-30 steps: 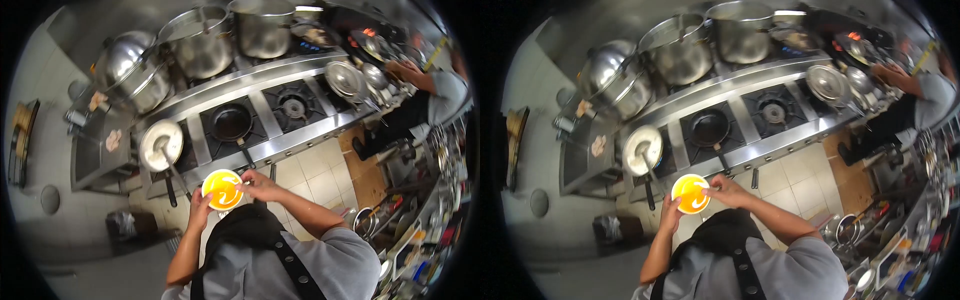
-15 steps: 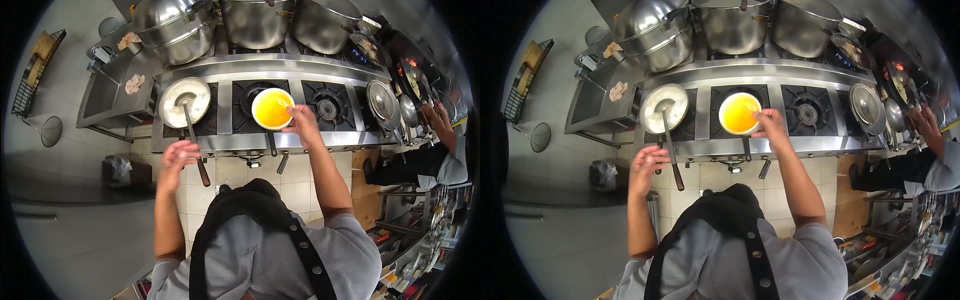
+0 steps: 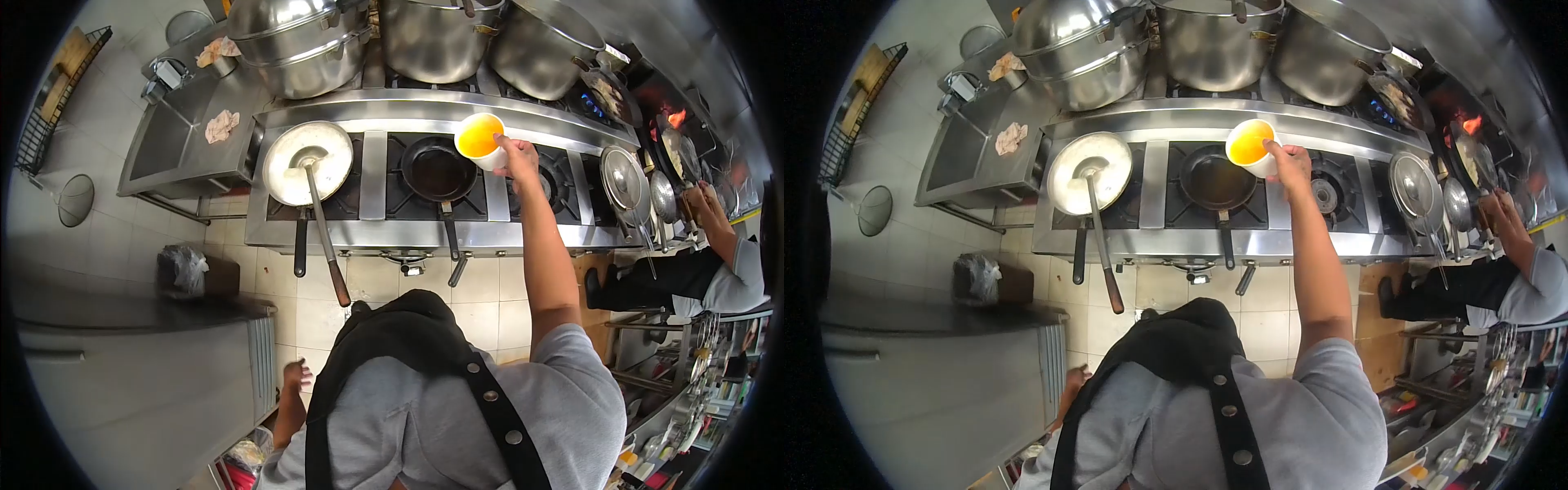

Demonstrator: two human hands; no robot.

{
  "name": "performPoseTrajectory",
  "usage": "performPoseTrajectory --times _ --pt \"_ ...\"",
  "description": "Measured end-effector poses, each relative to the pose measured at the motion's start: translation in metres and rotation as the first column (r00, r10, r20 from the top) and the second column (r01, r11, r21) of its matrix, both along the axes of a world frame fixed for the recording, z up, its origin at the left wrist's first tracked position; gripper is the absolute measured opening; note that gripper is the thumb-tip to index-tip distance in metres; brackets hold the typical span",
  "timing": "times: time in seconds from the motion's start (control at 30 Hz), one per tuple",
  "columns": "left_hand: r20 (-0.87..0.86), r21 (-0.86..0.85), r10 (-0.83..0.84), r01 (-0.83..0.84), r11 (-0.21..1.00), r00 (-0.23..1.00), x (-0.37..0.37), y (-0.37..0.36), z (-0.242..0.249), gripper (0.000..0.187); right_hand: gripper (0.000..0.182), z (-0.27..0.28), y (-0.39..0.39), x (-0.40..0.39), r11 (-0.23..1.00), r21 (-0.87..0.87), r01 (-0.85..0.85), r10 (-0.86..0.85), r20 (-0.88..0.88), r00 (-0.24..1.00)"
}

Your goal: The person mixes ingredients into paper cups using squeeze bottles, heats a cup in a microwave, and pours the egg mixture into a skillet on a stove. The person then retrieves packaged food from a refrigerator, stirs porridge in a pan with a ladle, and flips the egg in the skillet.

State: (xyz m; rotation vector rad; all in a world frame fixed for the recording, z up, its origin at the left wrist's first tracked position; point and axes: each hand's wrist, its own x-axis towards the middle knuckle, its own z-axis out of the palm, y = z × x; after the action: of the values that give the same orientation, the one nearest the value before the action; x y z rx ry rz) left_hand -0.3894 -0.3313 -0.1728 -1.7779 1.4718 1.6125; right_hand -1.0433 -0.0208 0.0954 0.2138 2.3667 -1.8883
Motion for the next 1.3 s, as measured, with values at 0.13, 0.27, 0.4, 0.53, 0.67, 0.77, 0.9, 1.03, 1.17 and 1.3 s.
performPoseTrajectory --times 0.13,0.27,0.4,0.53,0.67,0.77,0.9,1.03,1.17,1.3 --pt "0.346 -0.450 -0.866 0.874 0.183 0.360 0.068 0.029 -0.092 0.037 0.057 -0.002 -0.005 -0.007 0.998 0.059 0.027 -0.024 -0.041 0.999" --pt "0.056 -0.162 -0.427 0.430 0.888 0.902 0.090 0.015 -0.109 0.032 0.060 0.004 -0.009 -0.005 0.991 0.132 0.029 -0.023 -0.042 0.999" --pt "-0.074 0.045 0.269 -0.266 0.963 0.960 0.043 -0.004 -0.048 0.025 0.064 0.009 -0.011 -0.003 0.991 0.136 0.007 -0.006 -0.007 1.000" --pt "-0.062 -0.121 0.212 -0.218 0.968 0.975 -0.006 -0.003 0.004 0.025 0.066 0.008 -0.015 -0.003 0.991 0.135 0.002 -0.003 0.009 1.000" --pt "-0.079 -0.121 0.198 -0.207 0.971 0.977 -0.009 0.001 0.002 0.025 0.065 0.006 -0.019 -0.001 0.988 0.156 -0.003 0.005 -0.012 1.000" --pt "-0.062 -0.087 0.181 -0.186 0.979 0.982 0.000 0.008 -0.005 0.026 0.061 0.003 -0.023 -0.003 0.981 0.196 -0.006 0.014 -0.040 0.999" --pt "-0.042 -0.084 0.190 -0.193 0.978 0.981 0.009 0.014 -0.005 0.024 0.060 0.004 -0.032 -0.002 0.976 0.219 -0.013 0.021 -0.037 0.999" --pt "-0.063 -0.050 0.238 -0.241 0.969 0.969 0.029 0.014 -0.015 0.018 0.057 -0.001 -0.038 -0.009 0.976 0.215 -0.015 0.020 -0.021 1.000" --pt "-0.064 0.002 0.288 -0.288 0.958 0.956 0.033 0.012 -0.015 0.014 0.048 -0.019 -0.042 -0.028 0.993 0.116 0.021 -0.016 -0.045 0.999" --pt "-0.029 -0.034 0.285 -0.286 0.958 0.958 0.026 0.016 -0.006 0.014 0.042 -0.022 -0.043 -0.049 0.995 0.084 0.047 -0.043 -0.049 0.998"
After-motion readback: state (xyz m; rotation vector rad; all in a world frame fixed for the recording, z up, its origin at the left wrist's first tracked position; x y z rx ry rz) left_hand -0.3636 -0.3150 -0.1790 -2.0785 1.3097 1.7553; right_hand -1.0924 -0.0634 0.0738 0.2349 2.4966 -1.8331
